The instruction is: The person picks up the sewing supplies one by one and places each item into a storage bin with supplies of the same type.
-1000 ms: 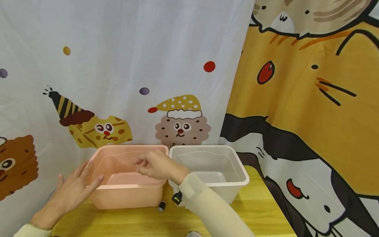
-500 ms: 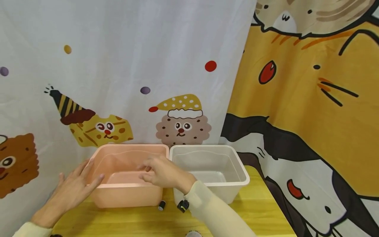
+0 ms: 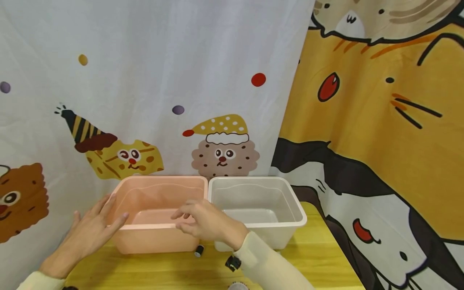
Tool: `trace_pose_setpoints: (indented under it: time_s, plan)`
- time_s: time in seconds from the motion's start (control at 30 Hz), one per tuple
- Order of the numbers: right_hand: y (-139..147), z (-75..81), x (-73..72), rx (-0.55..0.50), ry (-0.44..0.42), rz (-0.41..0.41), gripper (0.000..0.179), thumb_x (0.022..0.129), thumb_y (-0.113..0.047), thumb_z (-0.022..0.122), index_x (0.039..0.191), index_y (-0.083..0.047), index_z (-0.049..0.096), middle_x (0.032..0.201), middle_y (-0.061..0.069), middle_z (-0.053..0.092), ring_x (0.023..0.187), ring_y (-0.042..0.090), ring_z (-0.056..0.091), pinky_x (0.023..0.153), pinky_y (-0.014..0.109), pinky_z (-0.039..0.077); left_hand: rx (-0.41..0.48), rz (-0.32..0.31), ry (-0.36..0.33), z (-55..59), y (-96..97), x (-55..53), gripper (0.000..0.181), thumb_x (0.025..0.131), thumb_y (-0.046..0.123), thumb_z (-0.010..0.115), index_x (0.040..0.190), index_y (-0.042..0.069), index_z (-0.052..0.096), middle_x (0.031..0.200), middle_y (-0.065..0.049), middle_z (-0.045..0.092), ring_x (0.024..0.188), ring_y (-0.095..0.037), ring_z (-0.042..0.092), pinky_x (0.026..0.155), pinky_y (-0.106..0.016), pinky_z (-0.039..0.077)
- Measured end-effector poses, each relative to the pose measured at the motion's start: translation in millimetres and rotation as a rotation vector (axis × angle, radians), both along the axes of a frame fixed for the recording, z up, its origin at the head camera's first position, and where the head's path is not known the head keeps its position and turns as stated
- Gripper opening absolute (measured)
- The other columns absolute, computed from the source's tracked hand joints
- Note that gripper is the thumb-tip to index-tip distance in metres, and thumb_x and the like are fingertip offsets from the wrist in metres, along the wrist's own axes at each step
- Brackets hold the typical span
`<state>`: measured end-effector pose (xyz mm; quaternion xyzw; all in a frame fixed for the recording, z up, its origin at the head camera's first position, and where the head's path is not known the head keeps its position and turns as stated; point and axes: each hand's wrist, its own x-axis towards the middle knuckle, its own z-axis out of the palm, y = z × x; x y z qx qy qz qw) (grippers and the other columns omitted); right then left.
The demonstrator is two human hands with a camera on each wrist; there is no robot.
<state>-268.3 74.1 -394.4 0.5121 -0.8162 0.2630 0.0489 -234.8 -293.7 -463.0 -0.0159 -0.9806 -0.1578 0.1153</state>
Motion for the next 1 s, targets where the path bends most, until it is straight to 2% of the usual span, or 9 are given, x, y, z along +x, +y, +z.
trace_pose_setpoints:
  time_s: [0.23,0.37,0.5,0.6,0.73,0.83,0.93,1.0]
  plan:
    - [11.8,-8.3,7.6,-0.005,-0.063,-0.001,0.024,0.109,-0.032,0.064,0.128,-0.021,0.076,0.112,-0.011,0.072,0.091,-0.004,0.066,0.076,0.012,0.057,0.007,0.002,0.004,-0.9,-0.3,-1.1,0.099,0.105,0.074,0.04,0.17,0.001,0.022,0.168,-0.034,0.028,0.145,-0.063,0.036,0.102,-0.099,0.007]
    - [17.5,-13.5,12.1,-0.007,-0.038,-0.007,0.024,0.109,-0.031,0.065,0.128,-0.022,0.075,0.112,-0.013,0.071,0.087,-0.005,0.064,0.075,0.013,0.056,0.013,0.0,0.001,-0.8,-0.5,-1.4,0.099,0.105,0.074,0.04,0.17,0.002,0.022,0.169,-0.034,0.027,0.145,-0.064,0.036,0.102,-0.099,0.005]
    - [22.8,-19.2,15.3,-0.023,-0.006,0.013,0.02,0.108,-0.025,0.067,0.126,-0.023,0.075,0.114,-0.008,0.073,0.084,-0.006,0.06,0.076,0.01,0.052,0.019,-0.005,0.002,-0.5,0.8,-2.4,0.099,0.105,0.074,0.04,0.17,0.002,0.022,0.169,-0.034,0.027,0.145,-0.064,0.036,0.102,-0.099,0.004]
    - [26.6,-22.9,16.7,-0.027,0.022,0.011,0.02,0.107,-0.024,0.068,0.126,-0.025,0.075,0.12,-0.01,0.073,0.095,-0.003,0.065,0.087,0.012,0.053,0.018,-0.004,0.009,0.0,2.6,-3.1,0.098,0.105,0.073,0.042,0.17,0.001,0.023,0.169,-0.033,0.027,0.146,-0.063,0.036,0.103,-0.099,0.005]
    - [29.5,-30.9,16.9,-0.032,0.041,0.016,0.022,0.105,-0.023,0.07,0.127,-0.022,0.076,0.123,-0.012,0.073,0.096,0.003,0.067,0.087,0.013,0.052,0.012,-0.001,0.019,0.2,2.9,-3.5,0.097,0.106,0.072,0.044,0.169,0.001,0.025,0.169,-0.032,0.028,0.145,-0.062,0.037,0.103,-0.099,0.006]
    - [31.1,-38.0,17.9,-0.036,0.045,0.018,0.024,0.104,-0.021,0.072,0.128,-0.021,0.076,0.12,-0.011,0.074,0.094,0.001,0.064,0.084,0.012,0.051,0.01,0.0,0.018,-0.5,2.0,-3.3,0.097,0.105,0.072,0.043,0.169,0.001,0.025,0.169,-0.032,0.028,0.145,-0.062,0.038,0.103,-0.099,0.006]
    - [32.3,-43.0,19.9,-0.044,0.056,0.009,0.028,0.102,-0.019,0.075,0.129,-0.02,0.075,0.121,-0.011,0.075,0.102,0.001,0.066,0.09,0.015,0.052,0.005,0.002,0.017,-1.5,1.0,-2.5,0.097,0.105,0.073,0.042,0.169,0.002,0.024,0.169,-0.032,0.029,0.144,-0.062,0.039,0.102,-0.099,0.007]
    - [32.8,-45.4,21.0,-0.05,0.081,0.008,0.03,0.101,-0.019,0.076,0.131,-0.021,0.074,0.121,-0.011,0.075,0.1,-0.001,0.065,0.09,0.015,0.052,0.002,0.002,0.021,-2.2,0.7,-1.9,0.097,0.105,0.073,0.042,0.169,0.002,0.025,0.169,-0.032,0.029,0.143,-0.063,0.04,0.102,-0.099,0.008]
